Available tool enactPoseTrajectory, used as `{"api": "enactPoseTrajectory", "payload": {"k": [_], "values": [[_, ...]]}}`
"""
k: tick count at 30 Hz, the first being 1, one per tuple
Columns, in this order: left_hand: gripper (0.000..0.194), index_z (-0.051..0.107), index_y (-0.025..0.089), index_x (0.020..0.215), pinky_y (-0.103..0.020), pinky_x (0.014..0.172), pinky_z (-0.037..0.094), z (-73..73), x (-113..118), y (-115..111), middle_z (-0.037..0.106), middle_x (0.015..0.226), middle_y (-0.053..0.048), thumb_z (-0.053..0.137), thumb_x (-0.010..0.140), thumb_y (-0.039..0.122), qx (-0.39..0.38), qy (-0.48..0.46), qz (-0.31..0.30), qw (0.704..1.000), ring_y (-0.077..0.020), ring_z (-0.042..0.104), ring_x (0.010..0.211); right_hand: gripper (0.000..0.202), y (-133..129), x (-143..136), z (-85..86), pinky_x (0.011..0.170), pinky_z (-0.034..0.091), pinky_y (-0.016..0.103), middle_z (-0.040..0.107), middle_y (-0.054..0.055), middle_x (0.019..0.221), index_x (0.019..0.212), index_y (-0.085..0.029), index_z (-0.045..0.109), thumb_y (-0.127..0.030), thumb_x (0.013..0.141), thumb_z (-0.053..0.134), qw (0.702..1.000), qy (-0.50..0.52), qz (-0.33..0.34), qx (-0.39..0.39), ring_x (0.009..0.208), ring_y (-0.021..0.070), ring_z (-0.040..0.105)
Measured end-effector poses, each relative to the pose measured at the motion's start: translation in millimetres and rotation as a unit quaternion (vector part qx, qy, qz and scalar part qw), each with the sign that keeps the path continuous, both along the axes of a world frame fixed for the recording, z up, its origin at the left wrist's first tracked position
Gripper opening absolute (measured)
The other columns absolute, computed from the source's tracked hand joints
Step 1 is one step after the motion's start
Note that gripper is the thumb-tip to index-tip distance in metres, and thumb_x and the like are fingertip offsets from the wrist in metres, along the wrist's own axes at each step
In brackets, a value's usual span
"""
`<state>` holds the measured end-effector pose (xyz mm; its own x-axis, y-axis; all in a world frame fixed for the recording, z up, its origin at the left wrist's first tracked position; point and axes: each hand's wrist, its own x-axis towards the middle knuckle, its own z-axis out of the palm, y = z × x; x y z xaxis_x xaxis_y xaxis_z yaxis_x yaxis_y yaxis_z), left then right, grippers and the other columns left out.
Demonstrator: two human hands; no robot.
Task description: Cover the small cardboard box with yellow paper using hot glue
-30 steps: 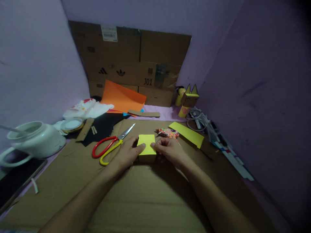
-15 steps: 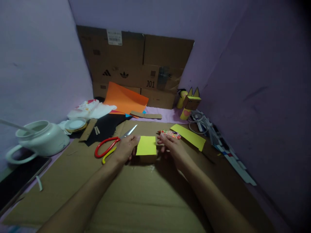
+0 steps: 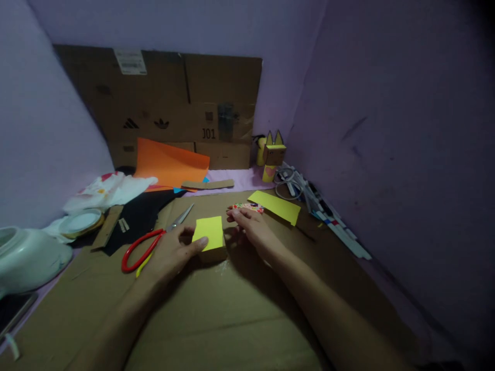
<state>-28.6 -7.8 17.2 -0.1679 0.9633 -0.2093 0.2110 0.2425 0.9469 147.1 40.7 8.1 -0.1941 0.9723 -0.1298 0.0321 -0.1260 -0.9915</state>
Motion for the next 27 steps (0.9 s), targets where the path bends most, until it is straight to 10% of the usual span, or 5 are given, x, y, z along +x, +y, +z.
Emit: {"api": "enactPoseTrajectory", "payload": {"k": [13, 27], "values": [[0.030, 0.054, 0.017, 0.074, -0.013, 0.031, 0.031, -6.5, 9.0, 0.7, 0.054, 0.052, 0.007, 0.075, 0.058, 0.030, -0.030, -0.102, 0.064, 0.992, -0.0036, 0.040, 0.032, 0.053, 5.6, 18.1, -17.7, 0.062, 0.046, 0.026, 0.069, 0.001, 0.080, 0.096, -0.020, 0.068, -0.001, 0.047, 0.071, 0.978, -0.106, 0.148, 0.097, 0.069, 0.0166, 0.060], [0.016, 0.056, 0.013, 0.085, -0.019, 0.038, 0.047, -1.4, 7.2, 0.7, 0.060, 0.060, 0.000, 0.060, 0.070, 0.014, -0.023, -0.190, 0.070, 0.979, -0.0101, 0.055, 0.042, 0.046, -10.9, 0.2, -13.5, 0.088, 0.043, 0.035, 0.060, 0.007, 0.114, 0.118, -0.022, 0.054, -0.032, 0.074, 0.065, 0.965, -0.073, 0.134, 0.213, 0.103, 0.0219, 0.055]]}}
